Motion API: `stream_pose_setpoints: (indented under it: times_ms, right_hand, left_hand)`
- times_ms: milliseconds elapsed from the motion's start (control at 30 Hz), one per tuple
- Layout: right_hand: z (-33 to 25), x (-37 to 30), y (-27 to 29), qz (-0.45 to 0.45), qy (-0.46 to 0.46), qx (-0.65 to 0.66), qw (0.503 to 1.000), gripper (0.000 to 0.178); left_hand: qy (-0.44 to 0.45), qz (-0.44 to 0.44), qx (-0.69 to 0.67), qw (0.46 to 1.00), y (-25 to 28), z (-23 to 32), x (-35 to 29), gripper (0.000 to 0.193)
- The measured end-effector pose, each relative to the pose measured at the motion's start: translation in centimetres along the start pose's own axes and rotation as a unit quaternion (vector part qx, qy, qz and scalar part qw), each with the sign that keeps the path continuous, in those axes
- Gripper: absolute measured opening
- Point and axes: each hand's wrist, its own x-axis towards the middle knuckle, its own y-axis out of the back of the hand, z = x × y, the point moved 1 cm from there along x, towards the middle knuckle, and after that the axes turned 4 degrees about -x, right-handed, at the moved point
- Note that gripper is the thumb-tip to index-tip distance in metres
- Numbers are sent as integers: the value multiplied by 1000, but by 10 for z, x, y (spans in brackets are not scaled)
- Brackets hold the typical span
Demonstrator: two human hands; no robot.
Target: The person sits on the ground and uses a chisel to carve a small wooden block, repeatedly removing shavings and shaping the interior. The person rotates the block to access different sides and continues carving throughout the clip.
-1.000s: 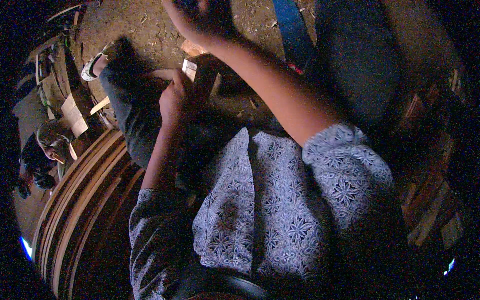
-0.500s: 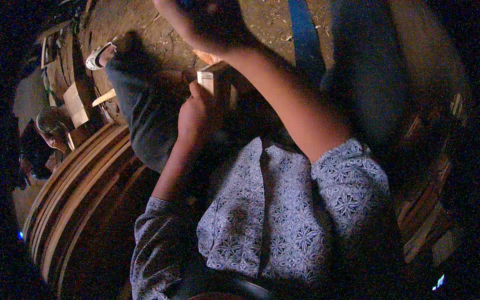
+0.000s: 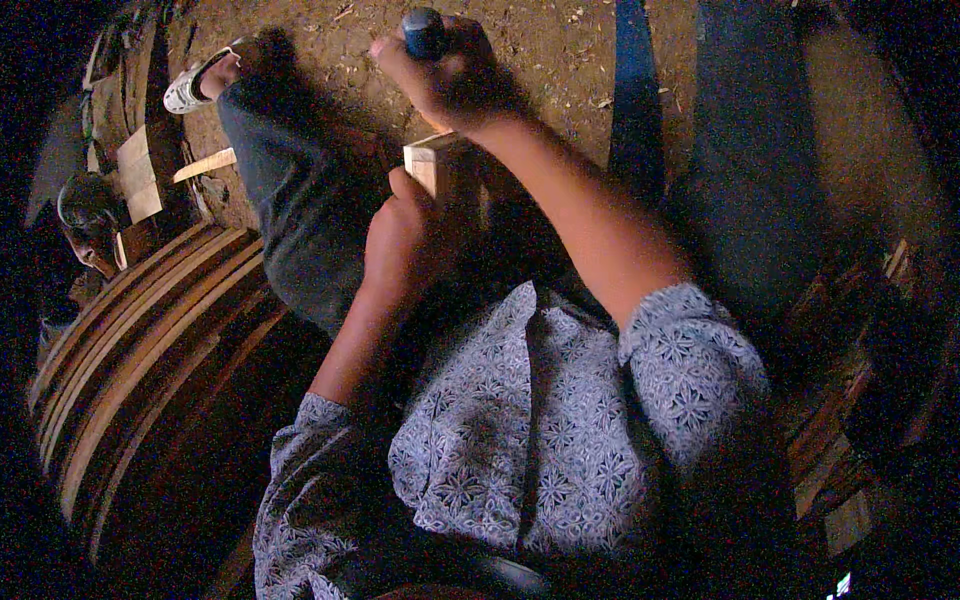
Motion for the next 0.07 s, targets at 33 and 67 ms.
stream_pose_setpoints:
  times_ms: [33, 67]
  right_hand:
    - [0, 0, -2, -7, -30, 72, 997, 34]
    - [-2, 1, -4, -14, -60, 143, 988, 35]
  left_hand:
    - [4, -8, 3, 1000, 2, -2, 1, 51]
    - [8, -17, 6, 1000, 3, -5, 0, 53]
